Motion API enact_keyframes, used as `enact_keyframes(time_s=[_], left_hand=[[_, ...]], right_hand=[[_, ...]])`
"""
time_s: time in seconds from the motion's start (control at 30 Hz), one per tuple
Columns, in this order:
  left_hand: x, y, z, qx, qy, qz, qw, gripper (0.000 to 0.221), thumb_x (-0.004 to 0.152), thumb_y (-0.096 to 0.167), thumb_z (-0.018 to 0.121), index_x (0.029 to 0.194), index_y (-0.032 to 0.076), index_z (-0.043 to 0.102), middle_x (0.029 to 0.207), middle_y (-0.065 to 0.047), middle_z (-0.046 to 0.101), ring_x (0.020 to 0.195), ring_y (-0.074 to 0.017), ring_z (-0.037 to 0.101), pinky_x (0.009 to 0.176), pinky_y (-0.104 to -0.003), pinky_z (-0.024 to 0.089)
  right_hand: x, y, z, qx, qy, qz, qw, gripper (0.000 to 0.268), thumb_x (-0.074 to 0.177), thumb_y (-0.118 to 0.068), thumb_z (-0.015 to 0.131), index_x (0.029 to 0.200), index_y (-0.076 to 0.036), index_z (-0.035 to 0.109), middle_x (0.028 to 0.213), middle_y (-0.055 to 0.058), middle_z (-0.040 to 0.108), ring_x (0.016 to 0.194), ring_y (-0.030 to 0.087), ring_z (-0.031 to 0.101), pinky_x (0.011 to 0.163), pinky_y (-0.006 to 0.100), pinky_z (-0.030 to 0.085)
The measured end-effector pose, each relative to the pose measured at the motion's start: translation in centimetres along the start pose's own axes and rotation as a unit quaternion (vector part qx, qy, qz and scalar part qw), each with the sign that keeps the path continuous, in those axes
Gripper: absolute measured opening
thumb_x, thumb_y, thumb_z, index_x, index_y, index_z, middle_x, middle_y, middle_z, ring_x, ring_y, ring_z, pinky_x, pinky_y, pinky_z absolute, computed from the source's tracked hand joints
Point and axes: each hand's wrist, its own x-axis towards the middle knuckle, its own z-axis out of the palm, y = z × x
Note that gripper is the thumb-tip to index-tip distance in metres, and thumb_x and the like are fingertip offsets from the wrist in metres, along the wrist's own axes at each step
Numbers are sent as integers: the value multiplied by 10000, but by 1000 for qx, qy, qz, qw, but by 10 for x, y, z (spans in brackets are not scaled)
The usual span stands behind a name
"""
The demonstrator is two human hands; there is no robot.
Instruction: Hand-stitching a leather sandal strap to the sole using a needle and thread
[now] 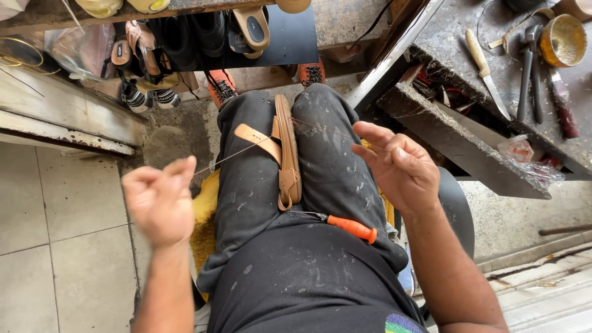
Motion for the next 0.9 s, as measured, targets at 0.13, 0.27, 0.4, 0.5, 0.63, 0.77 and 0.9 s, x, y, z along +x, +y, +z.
enact_keyframes(time_s=[0.13,0.27,0.4,0.5,0.63,0.77,0.9], left_hand=[[-31,77,-8,-36,-84,-49,995,267,1020,27,488,1231,191,497,653,14,260,586,-131,334,633,-349,438],[-78,103,-41,120,-96,-136,979,274,955,19,568,1223,35,516,601,-15,408,570,-134,455,596,-307,480],[-114,113,-54,263,3,-180,948,306,904,17,620,1199,-48,574,595,-18,499,643,-120,518,762,-284,465],[-122,113,-73,257,36,-166,951,296,926,23,590,1205,-64,545,570,-90,524,593,-200,551,678,-333,517],[-83,136,-66,301,42,-159,939,297,951,32,582,1218,-77,508,630,-115,547,683,-309,677,780,-456,614],[-22,144,-29,724,30,136,676,626,876,-41,813,1379,-127,450,1398,-354,463,1330,-559,449,1104,-704,385],[15,90,62,516,-39,285,807,419,766,-82,706,1099,-126,455,1269,-269,461,1247,-432,479,1097,-542,404]], right_hand=[[7,1,4,63,-52,35,996,213,1069,-195,544,908,-59,575,1193,264,665,1400,433,517,1166,554,455],[13,4,12,26,-7,52,998,248,1029,-255,586,845,-89,567,832,117,583,995,335,635,915,429,532],[16,12,11,-16,54,65,996,269,1022,-212,539,783,-92,508,748,87,523,816,311,613,777,386,520],[22,17,1,-28,85,72,993,283,1017,-228,550,767,-104,501,715,71,485,772,311,601,742,380,497],[27,-1,5,-52,42,71,995,250,1036,-195,556,815,-89,507,777,121,579,907,309,647,804,370,565],[36,-18,31,-193,-93,39,976,137,1018,-133,547,955,-76,655,1047,105,723,1115,269,700,1060,417,571],[33,-17,77,-331,-180,50,925,155,1019,-134,561,963,-77,693,1052,90,721,1095,220,693,991,393,572]])
